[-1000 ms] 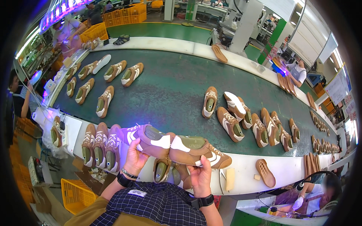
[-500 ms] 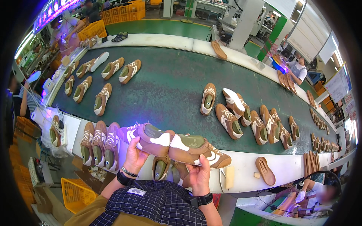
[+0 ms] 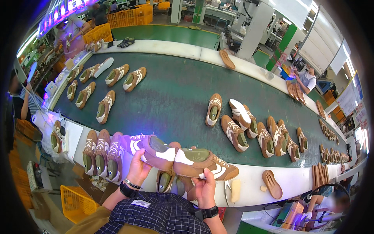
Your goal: The person picks up pairs of brown and white sneakers from a conveyor belt in a factory setting. They hold the shoes up to the camera, rotating them to inspect the soles, sides, and laces. After inspection, the shoes are placed back onto the moving belt. The process is repeated for multiple pairs throughout the clip.
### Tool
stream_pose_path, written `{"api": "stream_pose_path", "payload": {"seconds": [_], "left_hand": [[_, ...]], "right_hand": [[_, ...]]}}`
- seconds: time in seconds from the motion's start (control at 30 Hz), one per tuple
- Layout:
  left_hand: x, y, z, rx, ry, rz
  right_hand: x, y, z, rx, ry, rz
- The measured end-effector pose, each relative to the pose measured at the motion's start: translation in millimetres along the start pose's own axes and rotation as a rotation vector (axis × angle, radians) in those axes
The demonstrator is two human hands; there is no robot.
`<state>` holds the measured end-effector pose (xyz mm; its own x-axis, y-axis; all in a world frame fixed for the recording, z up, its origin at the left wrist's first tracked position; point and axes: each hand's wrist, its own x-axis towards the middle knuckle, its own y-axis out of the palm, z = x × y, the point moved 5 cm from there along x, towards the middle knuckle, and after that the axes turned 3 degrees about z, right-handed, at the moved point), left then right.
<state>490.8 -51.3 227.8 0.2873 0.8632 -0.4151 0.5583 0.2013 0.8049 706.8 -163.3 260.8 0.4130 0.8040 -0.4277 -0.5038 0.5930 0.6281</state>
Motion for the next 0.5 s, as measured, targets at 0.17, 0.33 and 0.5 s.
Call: {"api": "stream_pose_path", "payload": {"seconds": [0.17, 0.33, 0.5], "left_hand": [[-1.7, 6.6, -7.9, 0.078, 0.025, 0.037], [-4.2, 4.1, -9.6, 0.064, 0.041, 0.024], [-7.8, 8.1, -5.0, 0.044, 0.029, 0.011]], "right_hand": [[-3.0, 8.4, 13.0, -0.050, -0.022, 0.033], [-4.2, 9.8, 15.4, -0.086, -0.025, 0.067], [-5.4, 5.1, 12.3, -0.073, -0.021, 0.059]]}}
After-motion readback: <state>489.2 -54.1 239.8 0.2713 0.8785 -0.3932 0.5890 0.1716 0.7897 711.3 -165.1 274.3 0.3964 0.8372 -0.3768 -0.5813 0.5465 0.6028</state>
